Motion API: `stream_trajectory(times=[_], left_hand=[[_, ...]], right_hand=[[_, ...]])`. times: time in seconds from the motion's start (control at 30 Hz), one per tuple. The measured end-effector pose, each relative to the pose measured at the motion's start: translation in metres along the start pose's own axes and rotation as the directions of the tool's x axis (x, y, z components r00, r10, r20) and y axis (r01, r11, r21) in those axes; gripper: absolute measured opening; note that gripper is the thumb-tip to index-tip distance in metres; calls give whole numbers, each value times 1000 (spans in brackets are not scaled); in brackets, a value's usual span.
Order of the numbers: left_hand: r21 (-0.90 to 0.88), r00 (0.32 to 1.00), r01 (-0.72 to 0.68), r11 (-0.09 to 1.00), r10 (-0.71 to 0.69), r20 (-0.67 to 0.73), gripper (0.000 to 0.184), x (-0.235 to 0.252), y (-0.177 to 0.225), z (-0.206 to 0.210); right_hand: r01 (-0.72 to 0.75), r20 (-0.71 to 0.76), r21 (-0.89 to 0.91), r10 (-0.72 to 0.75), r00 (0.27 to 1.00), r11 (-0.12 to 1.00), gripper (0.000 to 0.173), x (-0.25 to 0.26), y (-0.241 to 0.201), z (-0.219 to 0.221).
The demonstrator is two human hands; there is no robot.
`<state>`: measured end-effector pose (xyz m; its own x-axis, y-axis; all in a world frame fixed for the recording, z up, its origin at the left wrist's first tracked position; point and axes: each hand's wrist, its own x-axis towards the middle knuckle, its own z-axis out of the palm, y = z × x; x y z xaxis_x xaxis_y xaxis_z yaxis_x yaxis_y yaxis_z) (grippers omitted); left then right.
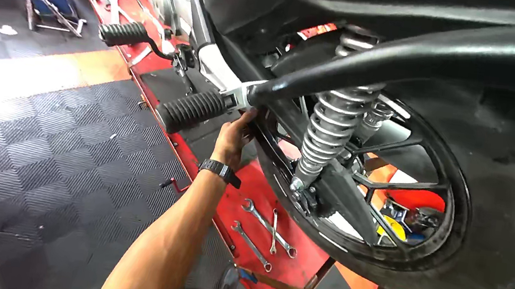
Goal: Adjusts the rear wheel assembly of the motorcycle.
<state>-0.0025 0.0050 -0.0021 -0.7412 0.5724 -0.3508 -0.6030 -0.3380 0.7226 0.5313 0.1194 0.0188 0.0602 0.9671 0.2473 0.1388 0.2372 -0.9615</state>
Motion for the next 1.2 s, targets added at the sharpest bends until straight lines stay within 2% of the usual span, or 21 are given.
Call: stream_trajectory(times=[0.07,0.13,0.23,0.27,0.33,0.4,0.47,0.53,0.6,0.67,0.7,0.77,0.83,0.9,0.97,1.03,1.13,1.2], left_hand=[[2,1000,-4,1000,4,-12,52,-1,0,2],[23,999,8,1000,-7,-44,50,-4,-1,7],[28,992,16,999,-12,-128,52,-5,2,15],[26,986,11,1000,-7,-164,50,-7,0,19],[54,969,-14,998,27,-244,53,-12,-6,34],[153,943,-60,986,106,-314,65,-10,-10,47],[315,907,-44,948,170,-385,76,-8,-15,56],[416,889,-8,909,197,-414,80,-6,-17,54],[484,889,8,875,216,-404,81,-5,-18,50],[546,887,6,838,247,-390,81,-3,-16,44],[564,885,6,826,258,-388,81,-2,-14,42],[585,880,7,811,273,-388,80,-1,-12,40],[593,874,12,805,280,-398,78,-1,-16,41],[598,871,14,801,283,-401,78,-1,-14,42],[598,874,23,801,275,-402,77,-2,-11,42],[593,875,28,804,267,-404,76,-2,-10,41],[569,887,50,821,226,-403,79,-3,-11,42],[513,903,69,856,166,-397,84,-4,-10,42]], right_hand=[[57,0,211,-58,998,976,60,19,11,31],[124,-161,391,-65,985,912,55,17,4,87],[48,-235,305,27,972,951,55,-1,-5,115],[3,-218,221,46,975,975,56,-11,4,105],[-57,-202,45,65,977,997,44,-31,43,85],[-76,-48,-178,68,997,981,27,-60,81,85],[41,255,-417,74,964,908,29,-88,114,100],[273,559,-592,142,817,759,31,-104,129,127],[475,717,-614,194,669,630,35,-108,140,157],[571,761,-601,182,622,559,37,-110,144,187],[600,766,-600,164,621,529,39,-110,145,201],[606,748,-644,220,626,467,41,-112,143,224],[601,731,-671,253,633,435,33,-115,143,237],[612,742,-661,257,619,434,33,-122,144,246],[627,755,-651,285,590,427,41,-130,145,249],[616,742,-668,305,597,418,45,-137,147,248],[541,714,-682,293,636,492,42,-135,147,250],[561,743,-657,310,593,504,43,-134,146,248]])
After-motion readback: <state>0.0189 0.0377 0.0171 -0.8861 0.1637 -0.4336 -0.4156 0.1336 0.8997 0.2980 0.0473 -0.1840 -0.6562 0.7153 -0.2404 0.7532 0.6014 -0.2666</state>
